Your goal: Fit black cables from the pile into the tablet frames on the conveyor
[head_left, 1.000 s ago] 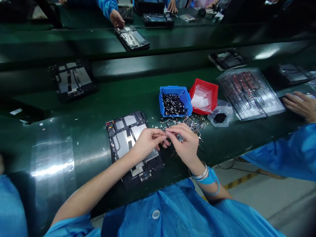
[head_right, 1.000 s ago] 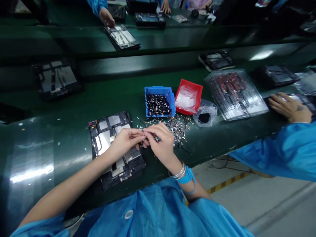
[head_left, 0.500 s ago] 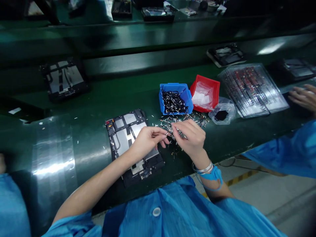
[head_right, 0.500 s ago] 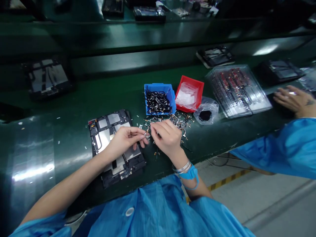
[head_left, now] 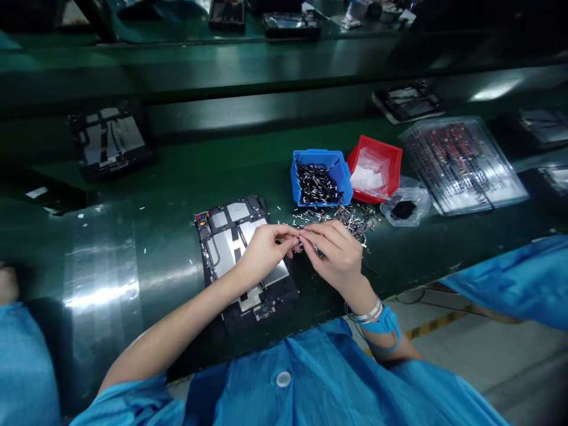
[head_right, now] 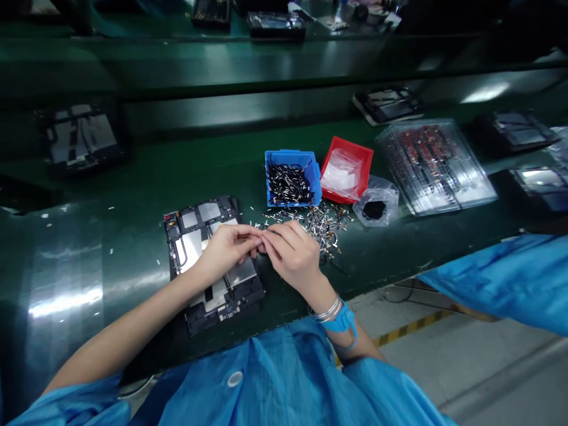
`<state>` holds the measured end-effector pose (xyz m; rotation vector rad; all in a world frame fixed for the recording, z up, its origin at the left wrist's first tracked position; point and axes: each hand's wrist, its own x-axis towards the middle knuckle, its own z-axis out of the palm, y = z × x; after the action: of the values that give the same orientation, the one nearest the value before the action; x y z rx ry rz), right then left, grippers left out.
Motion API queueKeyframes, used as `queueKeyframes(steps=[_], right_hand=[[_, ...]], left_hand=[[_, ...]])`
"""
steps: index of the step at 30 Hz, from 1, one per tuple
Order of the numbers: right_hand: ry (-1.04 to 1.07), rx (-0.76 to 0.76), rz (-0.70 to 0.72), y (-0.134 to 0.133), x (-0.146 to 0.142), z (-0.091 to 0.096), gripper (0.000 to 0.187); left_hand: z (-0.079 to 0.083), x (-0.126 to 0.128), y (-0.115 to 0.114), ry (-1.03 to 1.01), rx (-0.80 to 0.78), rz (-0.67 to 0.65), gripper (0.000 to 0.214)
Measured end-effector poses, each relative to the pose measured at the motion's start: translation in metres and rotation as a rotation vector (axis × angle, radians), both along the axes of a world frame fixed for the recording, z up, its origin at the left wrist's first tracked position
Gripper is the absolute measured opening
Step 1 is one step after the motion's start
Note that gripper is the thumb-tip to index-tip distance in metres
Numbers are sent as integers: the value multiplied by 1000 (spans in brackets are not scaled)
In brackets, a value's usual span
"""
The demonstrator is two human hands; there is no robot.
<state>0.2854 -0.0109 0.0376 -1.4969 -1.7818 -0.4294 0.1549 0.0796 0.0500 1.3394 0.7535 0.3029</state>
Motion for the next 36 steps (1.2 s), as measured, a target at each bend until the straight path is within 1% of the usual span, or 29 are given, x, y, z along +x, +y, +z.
queueKeyframes(steps=[3,6,8,10,12,14,16,17,19,21,22,24,26,27,29,31,33,36], right_hand=[[-1,14,-24,0,6,-1,13],[-14,3,-167,-1,14,-1,19],[-24,-3,-223,-3,17,-1,24],[-51,16,-200,-4,16,0,26],[-90,34,-137,-4,13,0,26],[-92,30,-59,-4,9,2,21],[-15,7,12,-3,3,5,16],[55,-10,39,-2,0,8,15],[243,-73,80,2,-10,13,15],[461,-184,125,10,-23,17,14],[570,-264,151,15,-31,18,13],[779,-454,219,28,-49,16,9],[946,-647,286,42,-68,10,8],[1003,-730,310,48,-77,6,9],[1058,-849,327,58,-94,-2,12],[1058,-899,311,64,-106,-10,13],[1035,-891,282,68,-114,-17,14],[1009,-852,240,72,-117,-22,14]], left_hand=[[1,-1,1,35,21,-7,15],[3,-2,4,61,2,-14,12],[4,-2,5,63,-8,-27,11],[4,-2,4,67,-15,-46,11],[5,-1,3,71,-25,-77,11],[9,-2,2,63,-33,-120,11],[16,-11,0,37,-28,-142,12],[20,-19,-1,18,-9,-131,15],[28,-45,-4,0,93,-40,23],[30,-79,-11,25,294,121,26],[28,-97,-17,53,424,214,26],[15,-131,-29,127,690,384,22],[-5,-158,-41,213,902,480,21],[-15,-168,-45,256,975,488,22],[-34,-181,-52,320,1067,433,24],[-47,-188,-56,346,1131,353,27],[-52,-191,-57,373,1191,292,29],[-53,-190,-57,441,1267,214,35]])
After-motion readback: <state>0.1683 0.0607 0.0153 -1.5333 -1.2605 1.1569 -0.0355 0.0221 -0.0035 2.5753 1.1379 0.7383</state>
